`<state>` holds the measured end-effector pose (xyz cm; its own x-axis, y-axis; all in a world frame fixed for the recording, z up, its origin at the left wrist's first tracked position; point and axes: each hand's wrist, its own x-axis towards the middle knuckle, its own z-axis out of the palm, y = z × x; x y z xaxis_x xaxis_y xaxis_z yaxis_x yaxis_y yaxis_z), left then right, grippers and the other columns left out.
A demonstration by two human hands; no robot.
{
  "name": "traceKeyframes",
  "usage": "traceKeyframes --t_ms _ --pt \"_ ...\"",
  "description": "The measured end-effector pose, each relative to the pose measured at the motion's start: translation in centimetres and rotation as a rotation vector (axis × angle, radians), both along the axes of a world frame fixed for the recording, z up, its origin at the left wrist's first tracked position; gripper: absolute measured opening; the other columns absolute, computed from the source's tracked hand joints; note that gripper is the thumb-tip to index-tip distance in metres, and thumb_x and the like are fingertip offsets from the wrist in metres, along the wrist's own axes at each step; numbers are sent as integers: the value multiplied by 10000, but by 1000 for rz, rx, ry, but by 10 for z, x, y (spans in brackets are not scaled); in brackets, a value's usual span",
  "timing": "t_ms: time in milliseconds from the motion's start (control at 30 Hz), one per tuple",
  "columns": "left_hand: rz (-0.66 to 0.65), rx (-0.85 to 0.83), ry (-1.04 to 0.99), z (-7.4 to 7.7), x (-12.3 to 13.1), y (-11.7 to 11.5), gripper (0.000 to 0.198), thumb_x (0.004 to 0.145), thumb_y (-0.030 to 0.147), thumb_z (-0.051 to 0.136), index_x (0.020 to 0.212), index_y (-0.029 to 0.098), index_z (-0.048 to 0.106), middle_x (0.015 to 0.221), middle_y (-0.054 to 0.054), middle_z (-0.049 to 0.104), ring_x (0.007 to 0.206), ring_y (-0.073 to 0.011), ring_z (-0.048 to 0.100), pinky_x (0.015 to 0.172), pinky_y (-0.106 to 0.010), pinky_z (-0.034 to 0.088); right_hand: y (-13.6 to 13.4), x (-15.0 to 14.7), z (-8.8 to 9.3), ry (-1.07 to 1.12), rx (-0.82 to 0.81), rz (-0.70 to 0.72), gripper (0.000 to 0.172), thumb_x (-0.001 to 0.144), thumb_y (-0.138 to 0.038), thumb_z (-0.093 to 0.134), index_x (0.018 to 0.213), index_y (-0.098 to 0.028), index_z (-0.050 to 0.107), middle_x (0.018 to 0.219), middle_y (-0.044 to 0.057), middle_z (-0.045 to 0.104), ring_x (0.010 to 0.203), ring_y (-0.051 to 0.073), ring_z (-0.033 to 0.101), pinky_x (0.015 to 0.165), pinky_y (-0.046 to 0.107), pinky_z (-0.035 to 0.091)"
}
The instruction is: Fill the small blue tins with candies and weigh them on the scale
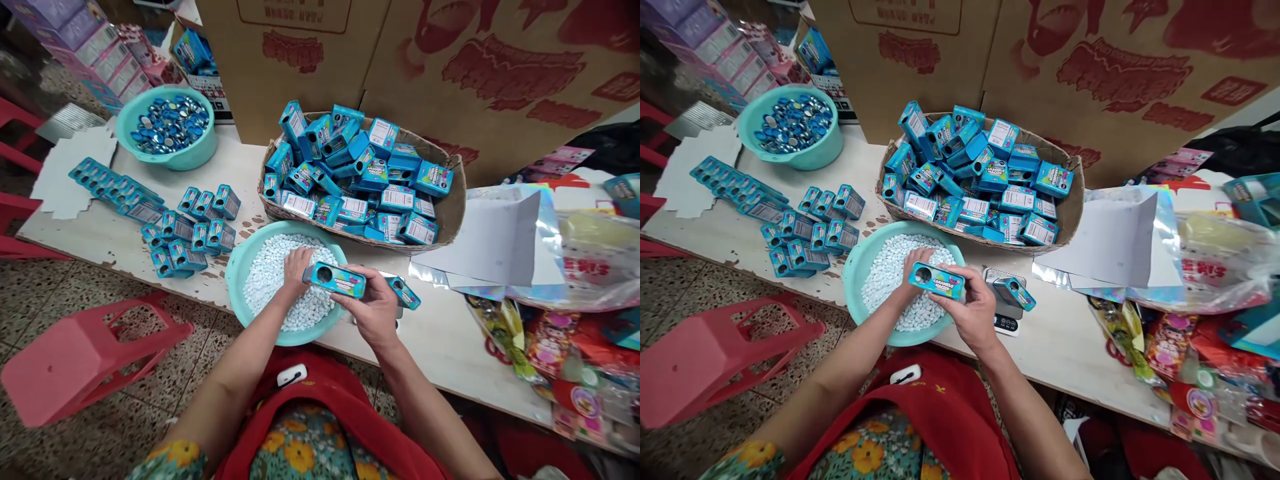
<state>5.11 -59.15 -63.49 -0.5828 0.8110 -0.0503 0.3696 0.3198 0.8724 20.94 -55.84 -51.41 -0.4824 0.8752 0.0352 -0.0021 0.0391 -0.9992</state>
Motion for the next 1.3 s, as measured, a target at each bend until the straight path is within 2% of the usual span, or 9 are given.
traceKeyframes --t_ms 167,233,400,467,567,667,767,1000,1300 --pt "-222 -310 317 -1 2 -23 205 766 343 605 886 180 635 1004 -141 579 971 -297 522 833 -387 369 2 -5 -10 -93 39 -3 404 660 -320 805 1011 -226 629 1012 48 666 917 225 630 834 367 503" --pt "-131 -374 313 1 -7 -39 220 774 370 589 889 188 631 994 -119 582 928 -266 543 783 -340 387 3 -6 -16 -126 64 1 399 670 -322 798 1018 -225 628 1005 41 664 909 218 626 816 350 497" --pt "212 -255 20 17 -22 -53 252 798 421 554 717 184 580 739 -38 580 762 -186 561 671 -264 410 2 -7 -24 -221 159 43 362 690 -334 781 1003 -226 635 996 32 663 929 216 617 825 332 475" --pt "282 -163 -137 33 -21 -50 318 810 483 523 734 177 563 660 -17 545 629 -151 530 563 -244 399 2 -7 -27 -259 202 77 349 702 -341 771 1004 -230 634 991 29 661 933 216 614 831 332 470" --pt "449 157 -544 72 -14 -45 340 735 497 619 785 169 548 658 1 531 525 -107 480 437 -206 334 -2 -11 -33 -291 270 126 328 731 -354 743 1013 -231 627 992 36 656 948 222 608 850 347 461" --pt "519 420 -757 115 -1 -43 308 676 422 685 751 168 528 620 24 517 475 -80 464 437 -195 353 -13 -17 -35 -284 316 210 336 755 -405 708 1024 -222 622 997 54 654 948 238 606 850 370 460" --pt "541 506 -870 138 6 -40 278 674 392 669 725 168 514 625 17 540 471 -94 507 473 -223 408 -24 -24 -32 -279 326 289 359 759 -479 678 1009 -226 632 964 52 664 897 248 620 813 374 468" --pt "556 663 -876 143 3 -43 286 688 409 648 750 174 497 656 11 557 486 -103 534 490 -237 423 -26 -27 -22 -323 318 244 423 700 -559 691 959 -227 656 929 49 674 860 264 629 791 375 468" --pt "551 638 -786 137 4 -34 288 743 392 652 667 163 495 621 23 521 521 -93 525 506 -228 429 -21 -24 -16 -279 297 239 294 737 -362 714 982 -225 626 952 53 661 906 245 611 814 381 468"
